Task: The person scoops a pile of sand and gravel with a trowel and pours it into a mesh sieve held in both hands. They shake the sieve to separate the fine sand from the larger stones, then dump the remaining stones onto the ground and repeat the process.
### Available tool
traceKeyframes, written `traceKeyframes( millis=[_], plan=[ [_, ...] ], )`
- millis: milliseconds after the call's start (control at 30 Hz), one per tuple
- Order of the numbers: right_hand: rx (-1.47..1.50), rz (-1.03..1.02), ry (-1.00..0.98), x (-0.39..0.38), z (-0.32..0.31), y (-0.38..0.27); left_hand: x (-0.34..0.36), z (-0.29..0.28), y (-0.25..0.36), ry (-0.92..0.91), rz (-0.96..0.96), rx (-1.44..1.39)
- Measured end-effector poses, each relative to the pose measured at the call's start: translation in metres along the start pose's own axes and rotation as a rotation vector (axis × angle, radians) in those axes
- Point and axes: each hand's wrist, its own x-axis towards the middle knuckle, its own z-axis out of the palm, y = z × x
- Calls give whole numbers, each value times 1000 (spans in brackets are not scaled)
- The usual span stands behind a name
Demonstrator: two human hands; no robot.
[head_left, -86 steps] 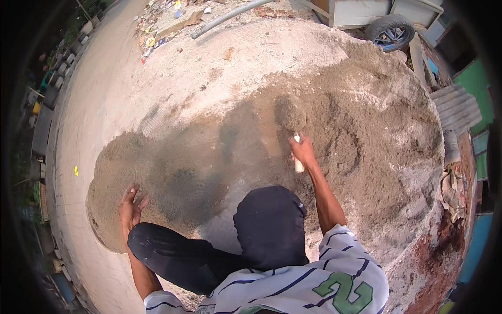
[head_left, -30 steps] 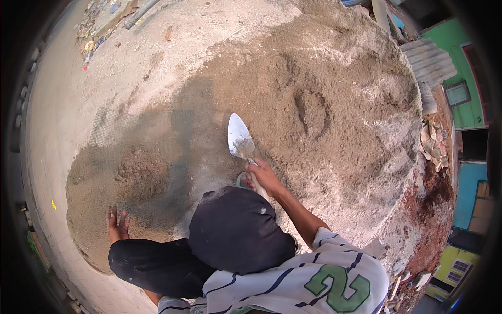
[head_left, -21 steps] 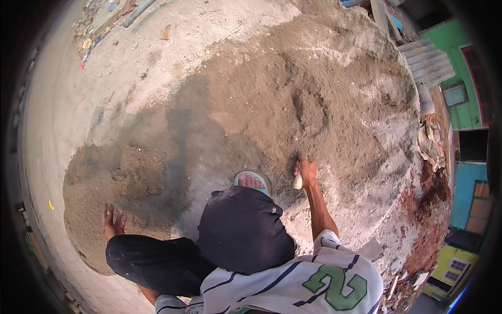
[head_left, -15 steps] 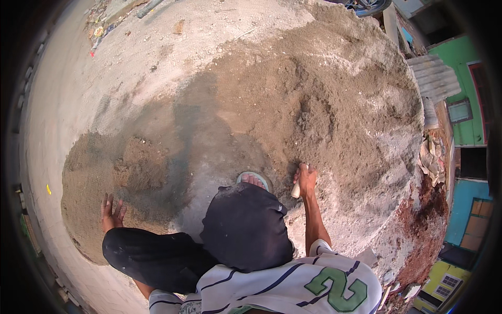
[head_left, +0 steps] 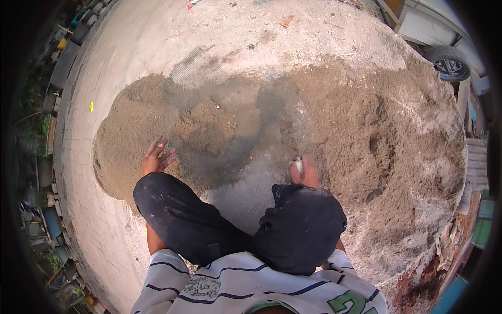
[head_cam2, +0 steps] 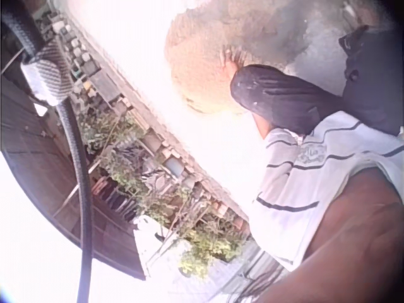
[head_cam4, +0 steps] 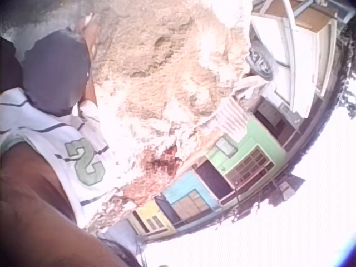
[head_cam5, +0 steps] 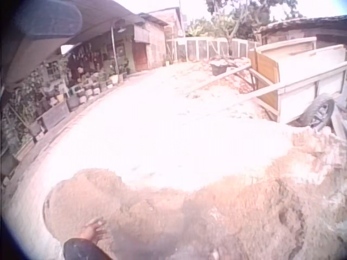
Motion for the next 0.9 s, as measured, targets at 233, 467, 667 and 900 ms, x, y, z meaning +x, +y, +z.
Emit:
traceKeyframes(
  millis=[233, 467, 667, 900],
  plan=[
    [139, -245, -48, 36, 26, -42, 14, -22, -13, 65, 20, -26],
    [828, 370, -59, -17, -28, 80, 29, -20, -13, 21, 18, -26],
    [1012, 548, 245, 12, -95, 205, 27, -38, -22, 9, -22, -1],
    [703, 393, 443, 20, -90, 197, 21, -19, -17, 16, -9, -5]
  ],
)
